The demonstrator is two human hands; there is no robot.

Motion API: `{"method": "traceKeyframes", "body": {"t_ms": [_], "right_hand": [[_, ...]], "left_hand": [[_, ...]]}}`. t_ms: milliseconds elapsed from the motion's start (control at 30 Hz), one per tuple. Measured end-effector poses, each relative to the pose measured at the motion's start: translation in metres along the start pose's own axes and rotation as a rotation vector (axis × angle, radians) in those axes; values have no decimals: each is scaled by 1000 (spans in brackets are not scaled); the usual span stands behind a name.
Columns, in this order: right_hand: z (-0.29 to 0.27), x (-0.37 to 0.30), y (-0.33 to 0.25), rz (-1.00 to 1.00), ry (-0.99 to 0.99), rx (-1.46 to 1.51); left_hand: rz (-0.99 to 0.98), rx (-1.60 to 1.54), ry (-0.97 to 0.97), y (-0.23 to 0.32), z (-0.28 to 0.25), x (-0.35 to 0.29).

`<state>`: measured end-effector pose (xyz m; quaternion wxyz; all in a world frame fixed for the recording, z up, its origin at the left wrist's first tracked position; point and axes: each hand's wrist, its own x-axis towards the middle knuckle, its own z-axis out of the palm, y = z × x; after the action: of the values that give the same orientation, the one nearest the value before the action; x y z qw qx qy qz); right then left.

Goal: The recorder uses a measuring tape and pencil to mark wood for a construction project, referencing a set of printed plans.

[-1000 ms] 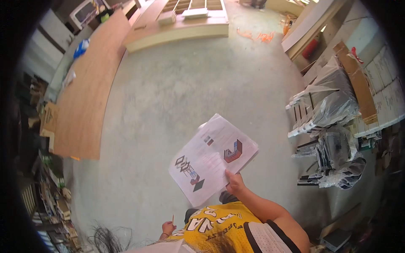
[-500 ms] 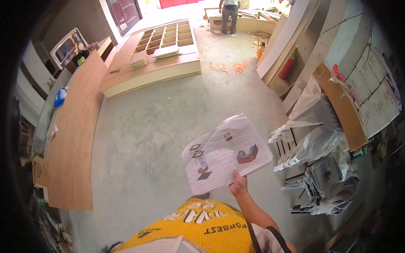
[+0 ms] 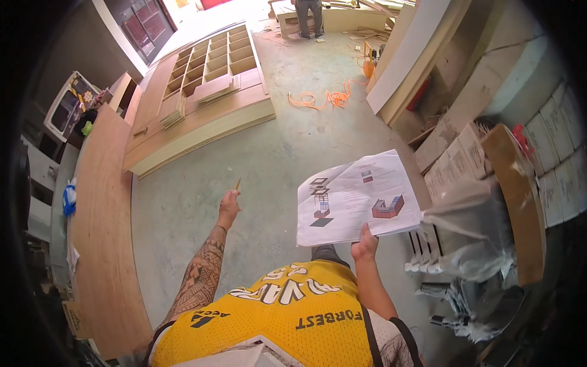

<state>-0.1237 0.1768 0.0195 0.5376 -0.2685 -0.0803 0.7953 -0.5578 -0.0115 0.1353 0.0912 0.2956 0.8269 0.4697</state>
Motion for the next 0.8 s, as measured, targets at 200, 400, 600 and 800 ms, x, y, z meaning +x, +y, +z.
{"method": "traceKeyframes", "body": {"t_ms": [200, 400, 600, 800], "right_hand": [[36, -4, 12, 5, -134, 80], [144, -4, 38, 117, -54, 104], [163, -32, 21, 101, -78, 97], [163, -46, 41, 177, -93, 124]], "left_hand": [[-172, 186, -209, -98, -18, -115], [-431, 689, -473, -218, -161, -270], [-691, 728, -553, -235, -188, -335], [-500, 718, -389, -238, -171, -246]]}}
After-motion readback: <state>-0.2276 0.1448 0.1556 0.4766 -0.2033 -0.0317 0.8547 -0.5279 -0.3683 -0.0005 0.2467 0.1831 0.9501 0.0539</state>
